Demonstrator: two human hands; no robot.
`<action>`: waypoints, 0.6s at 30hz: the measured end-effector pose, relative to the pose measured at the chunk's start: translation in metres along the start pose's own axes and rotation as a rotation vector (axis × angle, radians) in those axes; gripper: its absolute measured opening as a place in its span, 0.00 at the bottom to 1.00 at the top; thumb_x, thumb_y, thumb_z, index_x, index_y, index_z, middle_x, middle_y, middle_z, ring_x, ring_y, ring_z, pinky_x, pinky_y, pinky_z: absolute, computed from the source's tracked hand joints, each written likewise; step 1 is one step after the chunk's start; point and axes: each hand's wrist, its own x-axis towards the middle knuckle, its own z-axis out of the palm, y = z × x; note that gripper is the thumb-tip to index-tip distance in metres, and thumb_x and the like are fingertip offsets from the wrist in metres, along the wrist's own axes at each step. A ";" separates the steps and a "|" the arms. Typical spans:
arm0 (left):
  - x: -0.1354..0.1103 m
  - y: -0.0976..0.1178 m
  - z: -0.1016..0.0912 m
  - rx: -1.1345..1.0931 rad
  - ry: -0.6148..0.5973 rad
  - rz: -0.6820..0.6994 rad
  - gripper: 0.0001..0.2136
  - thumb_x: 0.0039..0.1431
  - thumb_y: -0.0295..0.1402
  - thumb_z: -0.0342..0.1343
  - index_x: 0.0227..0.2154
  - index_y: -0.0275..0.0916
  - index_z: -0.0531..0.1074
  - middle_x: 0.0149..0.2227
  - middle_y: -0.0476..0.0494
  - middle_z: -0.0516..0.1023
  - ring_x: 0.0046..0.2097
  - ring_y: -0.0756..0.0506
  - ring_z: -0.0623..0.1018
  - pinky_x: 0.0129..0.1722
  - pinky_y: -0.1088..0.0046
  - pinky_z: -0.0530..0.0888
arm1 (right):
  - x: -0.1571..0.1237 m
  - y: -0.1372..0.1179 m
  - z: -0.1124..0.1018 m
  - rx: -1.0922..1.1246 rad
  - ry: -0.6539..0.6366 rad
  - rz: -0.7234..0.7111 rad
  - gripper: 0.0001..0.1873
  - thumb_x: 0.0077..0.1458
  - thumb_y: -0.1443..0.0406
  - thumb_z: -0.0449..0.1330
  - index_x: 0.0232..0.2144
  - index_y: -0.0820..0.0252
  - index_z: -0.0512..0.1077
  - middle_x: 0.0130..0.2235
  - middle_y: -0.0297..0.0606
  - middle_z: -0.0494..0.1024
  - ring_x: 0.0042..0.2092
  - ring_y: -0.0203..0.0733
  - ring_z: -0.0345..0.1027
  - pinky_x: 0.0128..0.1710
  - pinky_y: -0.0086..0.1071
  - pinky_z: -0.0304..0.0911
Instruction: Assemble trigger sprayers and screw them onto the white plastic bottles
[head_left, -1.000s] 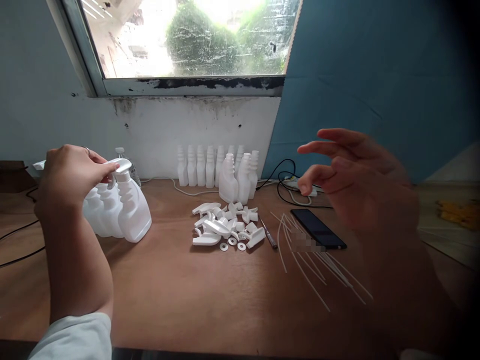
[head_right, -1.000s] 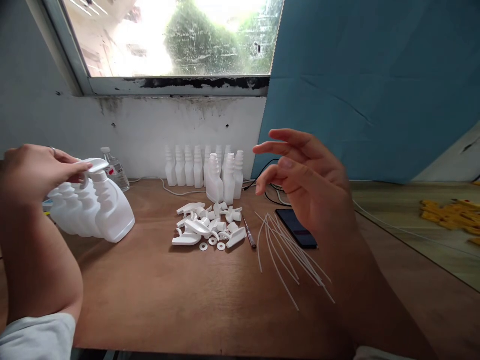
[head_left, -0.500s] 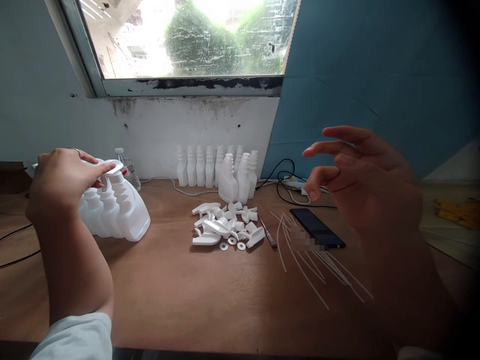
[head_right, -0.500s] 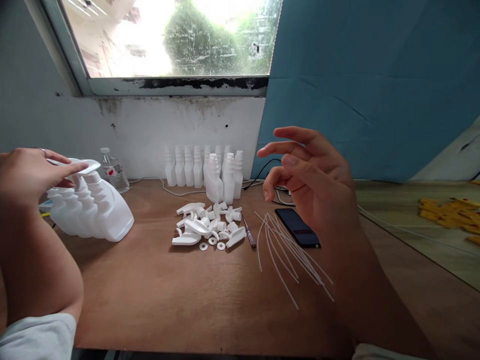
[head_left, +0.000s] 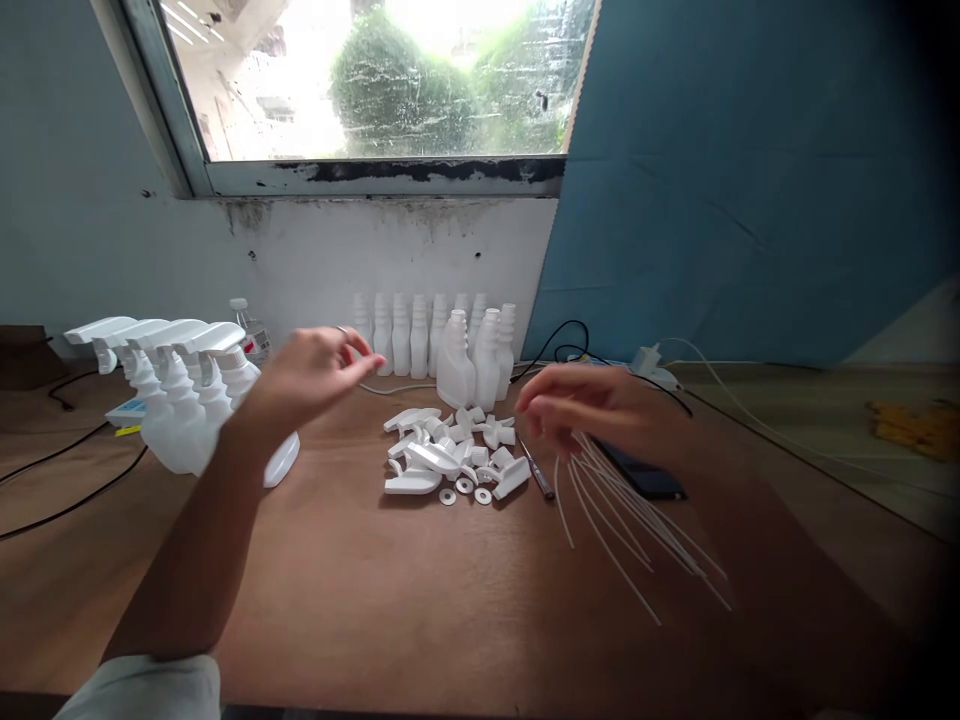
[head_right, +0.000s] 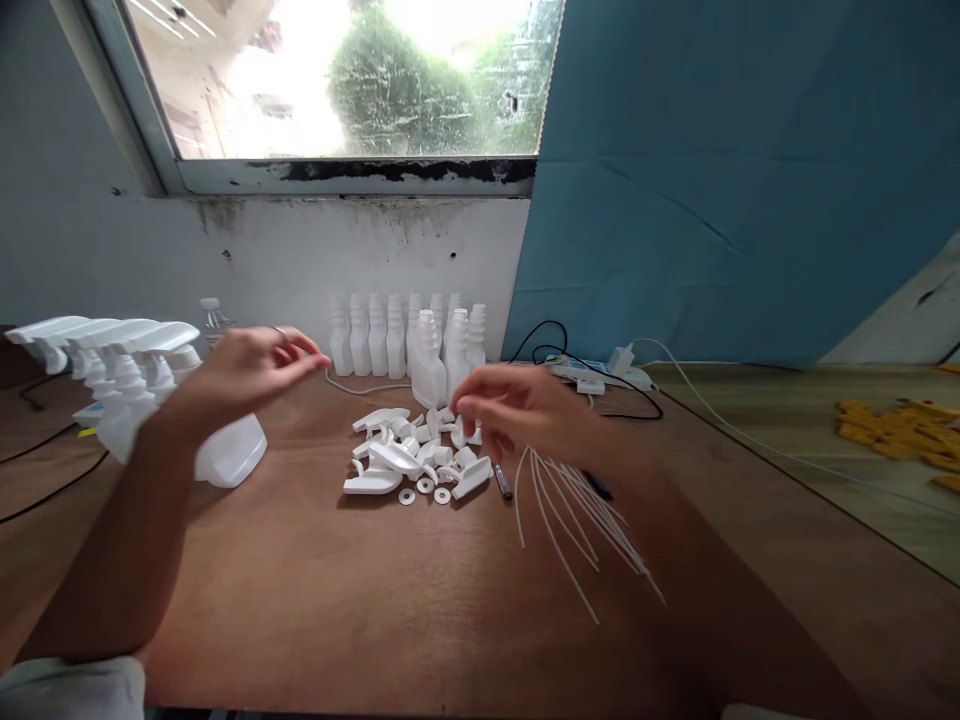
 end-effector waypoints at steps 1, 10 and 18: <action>0.006 -0.003 0.020 -0.042 -0.130 0.083 0.20 0.57 0.53 0.53 0.36 0.41 0.77 0.33 0.45 0.78 0.33 0.45 0.76 0.31 0.72 0.69 | 0.001 0.011 0.009 -0.091 -0.061 0.099 0.14 0.60 0.57 0.58 0.37 0.63 0.75 0.28 0.37 0.77 0.21 0.32 0.68 0.18 0.25 0.60; -0.014 -0.036 0.156 0.050 -0.253 0.356 0.20 0.61 0.48 0.51 0.47 0.38 0.72 0.49 0.35 0.70 0.51 0.38 0.70 0.52 0.59 0.70 | -0.019 0.098 0.081 -0.607 -0.126 0.323 0.12 0.57 0.60 0.59 0.39 0.58 0.79 0.31 0.40 0.80 0.31 0.40 0.71 0.30 0.29 0.58; -0.022 -0.046 0.181 -0.007 -0.110 0.398 0.16 0.59 0.43 0.58 0.42 0.36 0.72 0.51 0.36 0.69 0.53 0.36 0.67 0.55 0.53 0.66 | -0.019 0.104 0.089 -0.896 -0.162 0.231 0.13 0.63 0.61 0.53 0.37 0.60 0.77 0.35 0.41 0.81 0.36 0.44 0.75 0.31 0.29 0.54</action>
